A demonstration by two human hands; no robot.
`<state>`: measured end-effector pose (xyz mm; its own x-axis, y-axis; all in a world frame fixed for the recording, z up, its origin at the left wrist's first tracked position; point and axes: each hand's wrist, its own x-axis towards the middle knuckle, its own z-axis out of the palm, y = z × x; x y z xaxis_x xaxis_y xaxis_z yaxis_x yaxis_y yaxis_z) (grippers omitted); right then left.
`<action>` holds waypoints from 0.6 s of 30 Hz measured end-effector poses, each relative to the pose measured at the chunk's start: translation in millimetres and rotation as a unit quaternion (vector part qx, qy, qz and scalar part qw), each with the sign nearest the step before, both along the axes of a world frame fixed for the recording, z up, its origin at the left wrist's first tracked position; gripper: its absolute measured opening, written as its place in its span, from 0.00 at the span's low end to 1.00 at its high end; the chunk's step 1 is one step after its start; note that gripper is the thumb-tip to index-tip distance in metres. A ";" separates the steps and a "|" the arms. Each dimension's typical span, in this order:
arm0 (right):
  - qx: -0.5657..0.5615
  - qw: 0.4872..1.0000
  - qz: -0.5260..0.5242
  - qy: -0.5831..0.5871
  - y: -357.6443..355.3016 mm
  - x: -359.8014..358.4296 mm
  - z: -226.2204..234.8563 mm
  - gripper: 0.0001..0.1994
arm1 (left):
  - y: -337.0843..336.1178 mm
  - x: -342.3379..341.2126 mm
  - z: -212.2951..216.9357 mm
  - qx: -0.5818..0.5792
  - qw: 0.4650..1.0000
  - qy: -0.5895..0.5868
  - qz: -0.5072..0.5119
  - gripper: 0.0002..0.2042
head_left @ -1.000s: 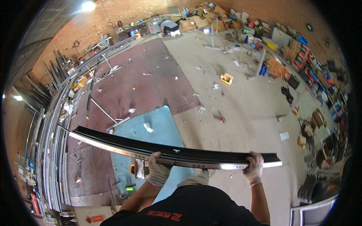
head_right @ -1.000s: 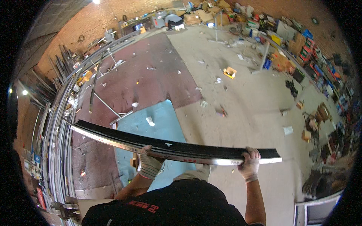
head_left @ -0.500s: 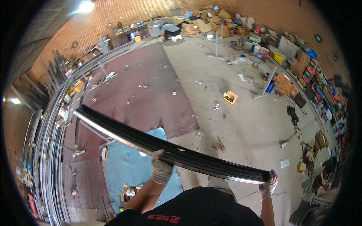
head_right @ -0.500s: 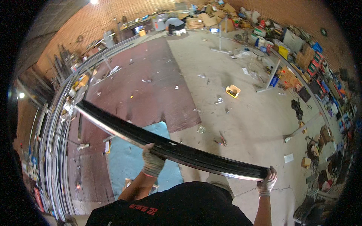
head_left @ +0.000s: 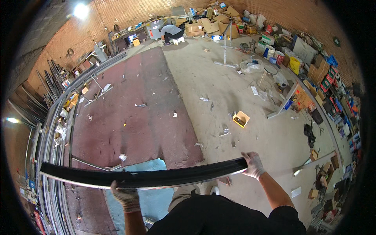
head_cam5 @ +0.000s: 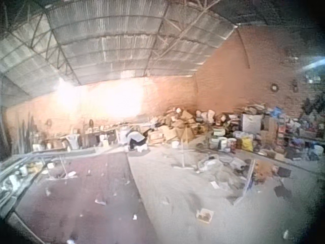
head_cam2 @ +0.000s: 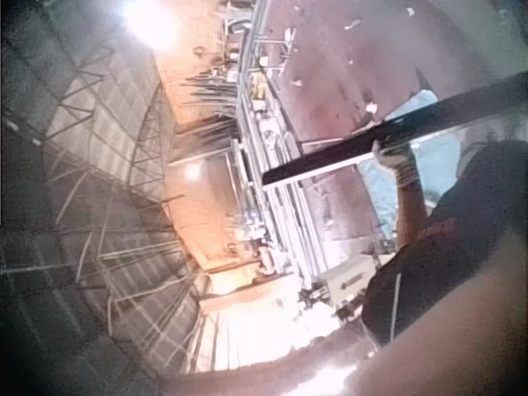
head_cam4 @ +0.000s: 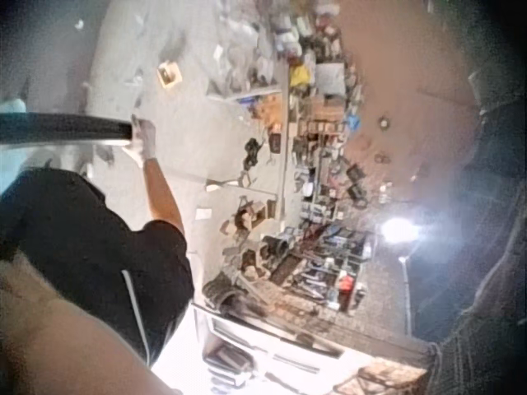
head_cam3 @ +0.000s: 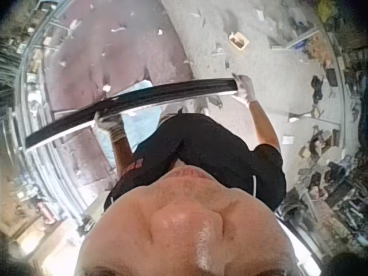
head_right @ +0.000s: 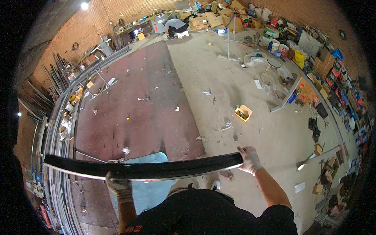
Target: The person handles long aluminum profiles, measures them with a tape measure, and uses a cutting machine to trim the pieces. The person then assembles the cut profiles into rectangular window frames on a workbench.
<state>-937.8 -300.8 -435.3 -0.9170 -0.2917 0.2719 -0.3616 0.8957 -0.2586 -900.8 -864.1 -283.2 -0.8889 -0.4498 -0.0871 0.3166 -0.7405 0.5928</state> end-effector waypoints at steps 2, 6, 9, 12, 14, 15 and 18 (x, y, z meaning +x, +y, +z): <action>0.020 1.000 0.016 -0.003 -22.9 -72.7 7.6 0.46 | -1.2 -31.2 1.7 0.004 0.998 -0.041 0.055 0.22; 0.054 0.997 0.051 0.022 -68.4 -198.7 1.4 0.49 | -2.3 -123.2 -48.6 0.066 0.992 -0.067 0.080 0.22; 0.019 0.995 0.085 0.058 -92.4 -282.9 -5.7 0.50 | -26.9 -210.2 -87.3 0.143 0.976 -0.108 0.125 0.20; -0.006 0.995 0.083 -0.050 -105.8 -366.3 2.3 0.50 | -40.5 -300.0 -104.8 0.135 0.985 -0.087 0.063 0.22; 0.036 0.989 0.064 -0.128 -110.0 -417.6 12.3 0.46 | -51.5 -364.3 -101.2 0.161 0.978 -0.116 0.065 0.23; 0.018 0.988 0.085 -0.131 -110.5 -439.8 18.2 0.45 | -57.0 -394.7 -95.4 0.167 0.975 -0.129 0.063 0.23; -0.008 0.982 0.098 -0.160 -110.0 -519.9 35.0 0.39 | -69.8 -495.8 -75.3 0.138 0.981 -0.107 0.082 0.31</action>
